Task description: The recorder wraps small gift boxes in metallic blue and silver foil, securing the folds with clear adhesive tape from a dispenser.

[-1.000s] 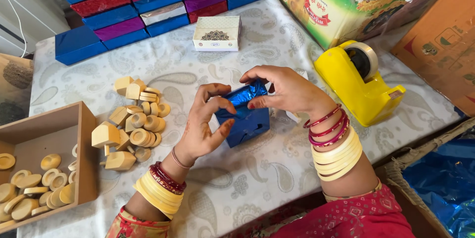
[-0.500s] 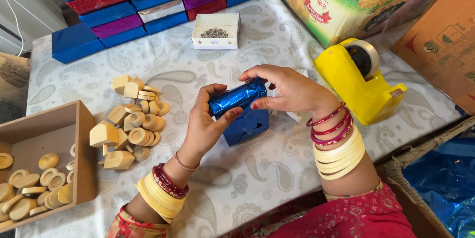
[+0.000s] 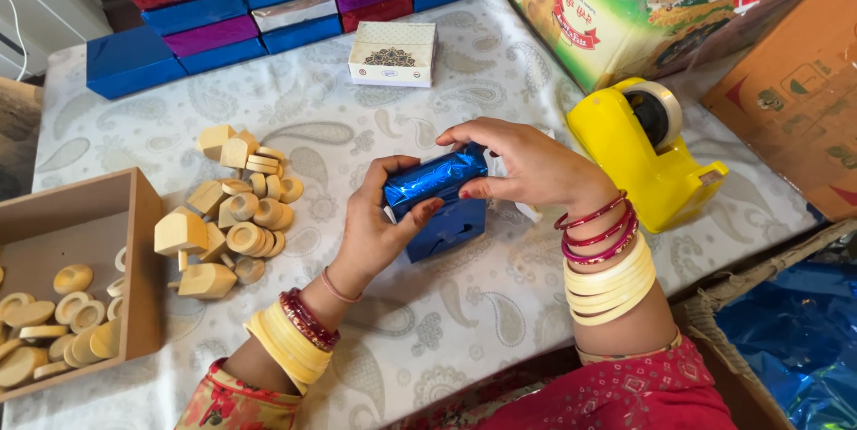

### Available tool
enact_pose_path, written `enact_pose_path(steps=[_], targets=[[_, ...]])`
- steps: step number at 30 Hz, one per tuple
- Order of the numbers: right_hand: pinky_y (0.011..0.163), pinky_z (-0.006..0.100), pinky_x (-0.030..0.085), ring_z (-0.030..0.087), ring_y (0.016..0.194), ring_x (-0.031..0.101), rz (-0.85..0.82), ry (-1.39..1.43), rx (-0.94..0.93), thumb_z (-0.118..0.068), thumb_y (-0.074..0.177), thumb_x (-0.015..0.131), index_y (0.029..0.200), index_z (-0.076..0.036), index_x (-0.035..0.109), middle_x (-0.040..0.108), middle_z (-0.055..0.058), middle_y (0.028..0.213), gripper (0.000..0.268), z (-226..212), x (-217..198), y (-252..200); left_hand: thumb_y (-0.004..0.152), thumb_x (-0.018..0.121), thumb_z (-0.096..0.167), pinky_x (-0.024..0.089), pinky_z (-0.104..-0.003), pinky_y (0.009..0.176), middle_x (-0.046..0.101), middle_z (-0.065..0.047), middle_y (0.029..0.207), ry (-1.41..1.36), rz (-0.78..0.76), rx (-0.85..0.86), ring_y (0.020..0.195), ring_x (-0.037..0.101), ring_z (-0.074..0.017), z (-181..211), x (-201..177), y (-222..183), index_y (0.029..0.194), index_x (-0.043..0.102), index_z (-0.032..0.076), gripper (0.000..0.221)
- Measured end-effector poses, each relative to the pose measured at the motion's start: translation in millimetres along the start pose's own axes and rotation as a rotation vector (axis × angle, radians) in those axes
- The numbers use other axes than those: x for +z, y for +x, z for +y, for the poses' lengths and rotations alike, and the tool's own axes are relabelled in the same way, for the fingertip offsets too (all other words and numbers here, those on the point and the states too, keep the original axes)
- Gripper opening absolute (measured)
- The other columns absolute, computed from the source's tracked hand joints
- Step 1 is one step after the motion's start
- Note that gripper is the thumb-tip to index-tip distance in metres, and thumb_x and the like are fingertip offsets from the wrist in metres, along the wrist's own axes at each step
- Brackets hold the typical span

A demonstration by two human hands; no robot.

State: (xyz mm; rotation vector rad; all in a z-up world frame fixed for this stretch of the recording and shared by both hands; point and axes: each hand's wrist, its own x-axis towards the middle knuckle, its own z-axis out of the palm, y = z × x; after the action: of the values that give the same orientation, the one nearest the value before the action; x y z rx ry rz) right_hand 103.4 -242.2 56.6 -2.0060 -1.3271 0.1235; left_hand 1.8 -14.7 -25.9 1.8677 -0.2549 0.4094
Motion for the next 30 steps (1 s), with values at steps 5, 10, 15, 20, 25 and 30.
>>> enact_pose_path(steps=[5, 10, 15, 20, 25, 30], targets=[[0.099, 0.038, 0.051, 0.028, 0.120, 0.065, -0.073, 0.000, -0.004, -0.032, 0.076, 0.088, 0.140, -0.009, 0.053, 0.065, 0.012, 0.133, 0.077, -4, -1, 0, 0.089, 0.084, 0.028, 0.057, -0.032, 0.093, 0.071, -0.013, 0.114, -0.016, 0.118, 0.096, 0.104, 0.071, -0.0187, -11, 13, -10, 0.132, 0.050, 0.001, 0.061], [0.102, 0.038, 0.051, 0.026, 0.123, 0.065, -0.098, -0.060, 0.037, -0.028, 0.078, 0.085, 0.145, -0.010, 0.050, 0.064, 0.012, 0.137, 0.077, -5, 5, 3, 0.093, 0.080, 0.026, 0.056, -0.034, 0.094, 0.067, -0.016, 0.118, -0.028, 0.200, 0.157, 0.105, 0.070, -0.0228, -18, 24, -16, 0.138, 0.044, 0.003, 0.063], [0.102, 0.036, 0.049, 0.022, 0.125, 0.061, 0.165, -0.042, 0.059, -0.020, 0.083, 0.083, 0.148, -0.005, 0.047, 0.062, 0.010, 0.139, 0.075, -3, -3, -47, 0.092, 0.080, 0.026, 0.056, -0.035, 0.095, 0.066, -0.017, 0.120, -0.083, 0.162, 0.168, 0.106, 0.071, -0.0237, -21, 23, -15, 0.139, 0.043, 0.003, 0.065], [0.093, 0.029, 0.049, 0.013, 0.115, 0.063, 0.653, -0.167, 0.325, -0.013, 0.092, 0.079, 0.136, -0.004, 0.060, 0.067, 0.005, 0.126, 0.049, 24, -26, -142, 0.091, 0.079, 0.026, 0.056, -0.034, 0.094, 0.066, -0.016, 0.118, -0.196, 0.153, 0.168, 0.103, 0.070, -0.0232, -34, 34, -14, 0.139, 0.044, 0.004, 0.063], [0.075, 0.021, 0.047, 0.004, 0.084, 0.057, 1.045, -0.182, 0.584, -0.026, 0.108, 0.069, 0.108, -0.002, 0.072, 0.067, -0.006, 0.092, 0.024, 75, -58, -211, 0.096, 0.081, 0.022, 0.056, -0.036, 0.093, 0.065, -0.016, 0.115, -0.064, 0.189, 0.245, 0.101, 0.068, -0.0250, -29, 26, -16, 0.140, 0.044, 0.002, 0.060], [0.068, 0.021, 0.047, 0.002, 0.082, 0.059, 0.834, -0.087, 0.746, -0.033, 0.104, 0.062, 0.109, -0.007, 0.073, 0.070, -0.008, 0.094, 0.028, 109, -65, -218, 0.097, 0.081, 0.023, 0.056, -0.036, 0.090, 0.067, -0.016, 0.109, -0.051, 0.196, 0.235, 0.096, 0.070, -0.0254, -24, 29, -19, 0.139, 0.044, 0.002, 0.059]])
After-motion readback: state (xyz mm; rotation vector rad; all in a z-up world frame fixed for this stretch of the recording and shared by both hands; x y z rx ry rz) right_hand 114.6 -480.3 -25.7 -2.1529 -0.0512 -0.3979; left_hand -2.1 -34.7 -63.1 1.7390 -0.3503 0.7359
